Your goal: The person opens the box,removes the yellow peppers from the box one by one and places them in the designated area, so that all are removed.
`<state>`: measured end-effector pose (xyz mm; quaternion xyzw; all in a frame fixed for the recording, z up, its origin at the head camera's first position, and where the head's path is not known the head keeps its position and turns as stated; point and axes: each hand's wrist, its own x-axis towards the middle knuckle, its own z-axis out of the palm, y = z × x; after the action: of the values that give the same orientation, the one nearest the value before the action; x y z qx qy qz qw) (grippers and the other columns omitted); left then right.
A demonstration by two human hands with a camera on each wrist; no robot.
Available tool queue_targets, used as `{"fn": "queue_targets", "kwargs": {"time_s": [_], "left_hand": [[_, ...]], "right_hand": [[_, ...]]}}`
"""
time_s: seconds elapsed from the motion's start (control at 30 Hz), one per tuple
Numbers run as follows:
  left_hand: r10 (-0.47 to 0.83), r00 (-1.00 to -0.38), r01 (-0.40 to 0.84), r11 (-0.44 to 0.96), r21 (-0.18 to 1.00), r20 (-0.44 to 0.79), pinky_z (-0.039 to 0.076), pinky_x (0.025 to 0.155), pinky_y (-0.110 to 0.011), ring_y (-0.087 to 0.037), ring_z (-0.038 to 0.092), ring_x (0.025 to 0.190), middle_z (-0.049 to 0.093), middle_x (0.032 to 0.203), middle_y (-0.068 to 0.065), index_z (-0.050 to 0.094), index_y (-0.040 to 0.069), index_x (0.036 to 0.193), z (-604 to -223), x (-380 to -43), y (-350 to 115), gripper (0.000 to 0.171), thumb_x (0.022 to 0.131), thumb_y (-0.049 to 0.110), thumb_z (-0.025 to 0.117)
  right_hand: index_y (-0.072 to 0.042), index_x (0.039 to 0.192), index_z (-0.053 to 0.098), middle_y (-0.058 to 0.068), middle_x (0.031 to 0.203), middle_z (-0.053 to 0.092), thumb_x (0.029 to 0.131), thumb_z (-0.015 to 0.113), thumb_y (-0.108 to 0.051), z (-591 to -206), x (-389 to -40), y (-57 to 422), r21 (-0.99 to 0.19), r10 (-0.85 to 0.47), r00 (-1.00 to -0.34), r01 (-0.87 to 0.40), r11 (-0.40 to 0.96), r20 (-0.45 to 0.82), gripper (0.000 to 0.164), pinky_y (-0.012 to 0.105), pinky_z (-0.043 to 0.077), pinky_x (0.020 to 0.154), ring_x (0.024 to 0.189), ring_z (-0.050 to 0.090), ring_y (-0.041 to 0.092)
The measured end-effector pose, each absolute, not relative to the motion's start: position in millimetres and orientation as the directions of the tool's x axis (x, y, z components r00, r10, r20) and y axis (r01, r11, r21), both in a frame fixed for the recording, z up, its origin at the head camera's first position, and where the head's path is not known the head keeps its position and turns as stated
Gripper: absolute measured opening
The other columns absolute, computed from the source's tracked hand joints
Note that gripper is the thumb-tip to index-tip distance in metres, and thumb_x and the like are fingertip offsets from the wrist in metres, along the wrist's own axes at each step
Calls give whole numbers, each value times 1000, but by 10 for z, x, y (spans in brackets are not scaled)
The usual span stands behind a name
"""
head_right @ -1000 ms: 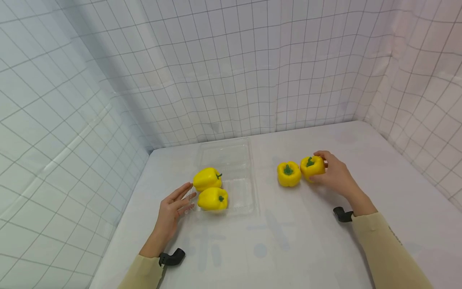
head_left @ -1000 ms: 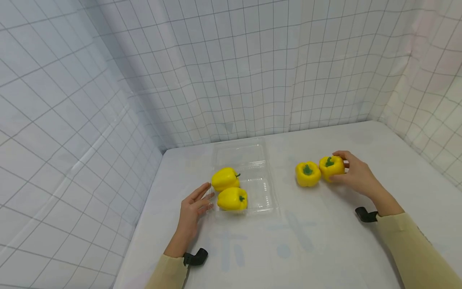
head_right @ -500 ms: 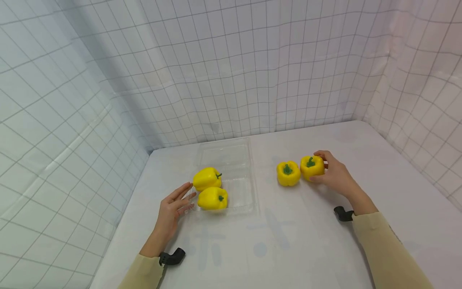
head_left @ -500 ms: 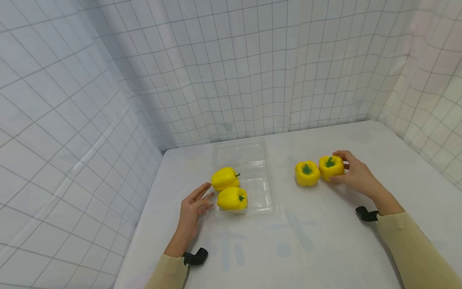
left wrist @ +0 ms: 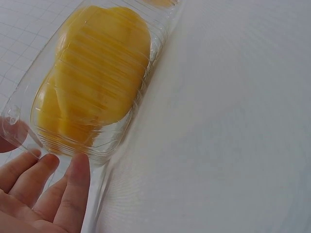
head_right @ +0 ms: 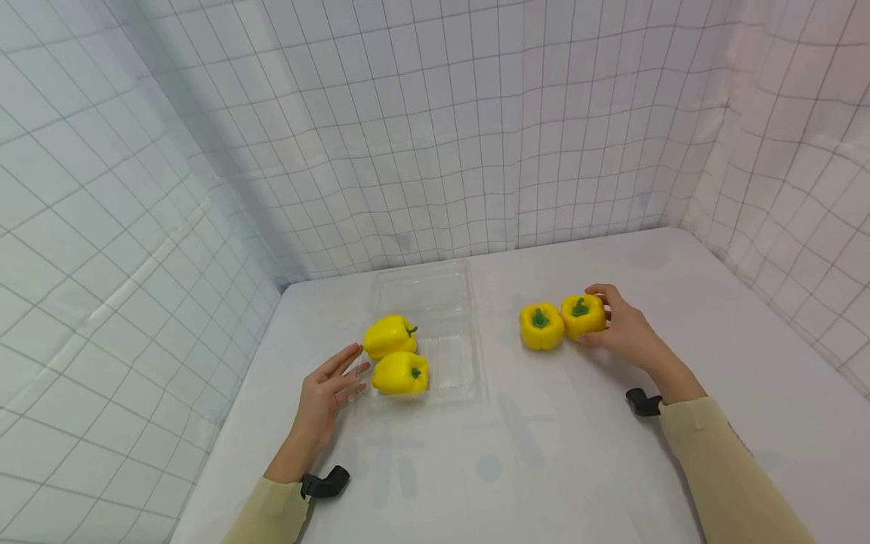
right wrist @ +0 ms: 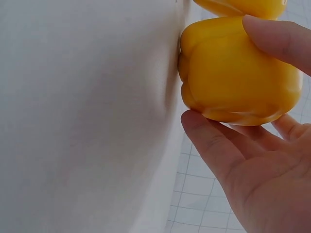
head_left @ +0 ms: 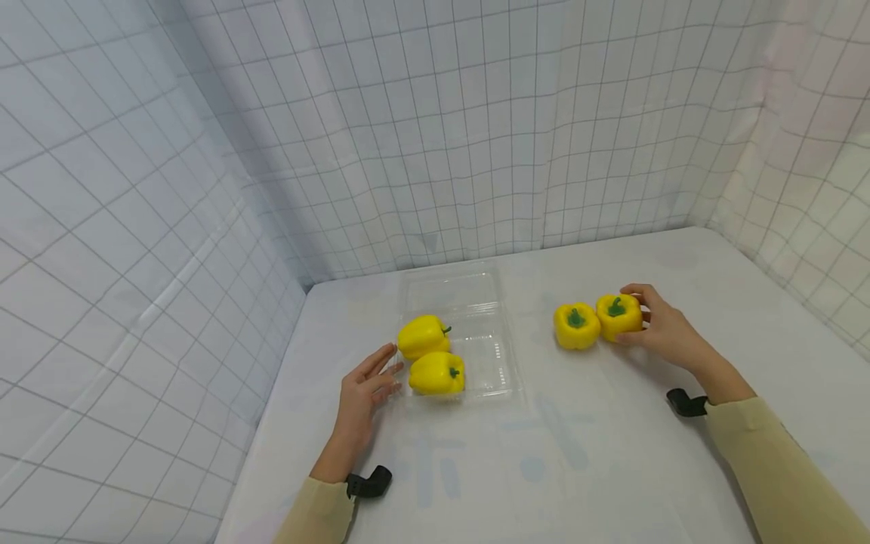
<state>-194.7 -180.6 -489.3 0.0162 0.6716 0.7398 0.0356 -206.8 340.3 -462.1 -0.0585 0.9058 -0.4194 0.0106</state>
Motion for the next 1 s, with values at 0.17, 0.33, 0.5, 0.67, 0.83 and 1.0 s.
{"fn": "queue_targets", "kwargs": {"time_s": [0.17, 0.33, 0.5, 0.67, 0.83, 1.0], "left_hand": [[74, -997, -35, -93, 995, -28, 54, 93, -38, -26, 58, 126, 55, 145, 0, 54, 11, 146, -4917, -1949, -1809, 51, 96, -1, 56], [83, -996, -35, -94, 995, -27, 54, 94, -40, -26, 58, 127, 54, 146, 0, 53, 10, 147, -4920, -1949, -1805, 52, 97, 0, 56], [76, -997, -31, -98, 995, -24, 54, 93, -40, -27, 58, 126, 55, 145, 0, 54, 11, 146, -4907, -1946, -1803, 52, 95, -2, 56], [76, -997, -32, -107, 994, -24, 54, 93, -39, -27, 58, 127, 55, 146, 0, 56, 14, 144, -4893, -1954, -1799, 52, 95, -2, 56], [77, -997, -33, -109, 993, -25, 54, 94, -38, -27, 58, 126, 55, 145, 1, 56, 13, 145, -4884, -1953, -1795, 52, 95, -2, 56], [80, -996, -39, -114, 993, -30, 54, 94, -38, -27, 58, 127, 55, 145, 1, 56, 13, 145, -4892, -1952, -1802, 52, 95, -1, 56]], "right_hand": [[-9, 154, 22, 36, 155, 25, 86, 82, -31, -4637, -2063, 3400, -751, -121, -993, -89, 655, 13, 94, 70, 31, 105, 134, 34, 59], [-11, 159, 18, 35, 154, 27, 85, 82, -34, -4614, -2034, 3412, -701, -141, -990, -100, 706, 0, 100, 73, 32, 102, 133, 35, 58], [-12, 158, 23, 32, 151, 35, 84, 83, -33, -4579, -2022, 3410, -680, -156, -988, -124, 723, 14, 97, 73, 32, 101, 131, 40, 51], [-11, 152, 30, 28, 145, 43, 84, 82, -31, -4547, -2028, 3400, -683, -153, -988, -121, 720, 13, 88, 69, 36, 100, 124, 46, 45], [-12, 150, 32, 25, 144, 44, 83, 83, -29, -4547, -2045, 3390, -688, -143, -990, -108, 718, 6, 86, 67, 38, 99, 122, 47, 43], [-11, 149, 33, 25, 143, 45, 83, 83, -27, -4588, -2055, 3387, -692, -153, -988, -116, 713, 9, 84, 66, 39, 98, 120, 48, 42]]}}
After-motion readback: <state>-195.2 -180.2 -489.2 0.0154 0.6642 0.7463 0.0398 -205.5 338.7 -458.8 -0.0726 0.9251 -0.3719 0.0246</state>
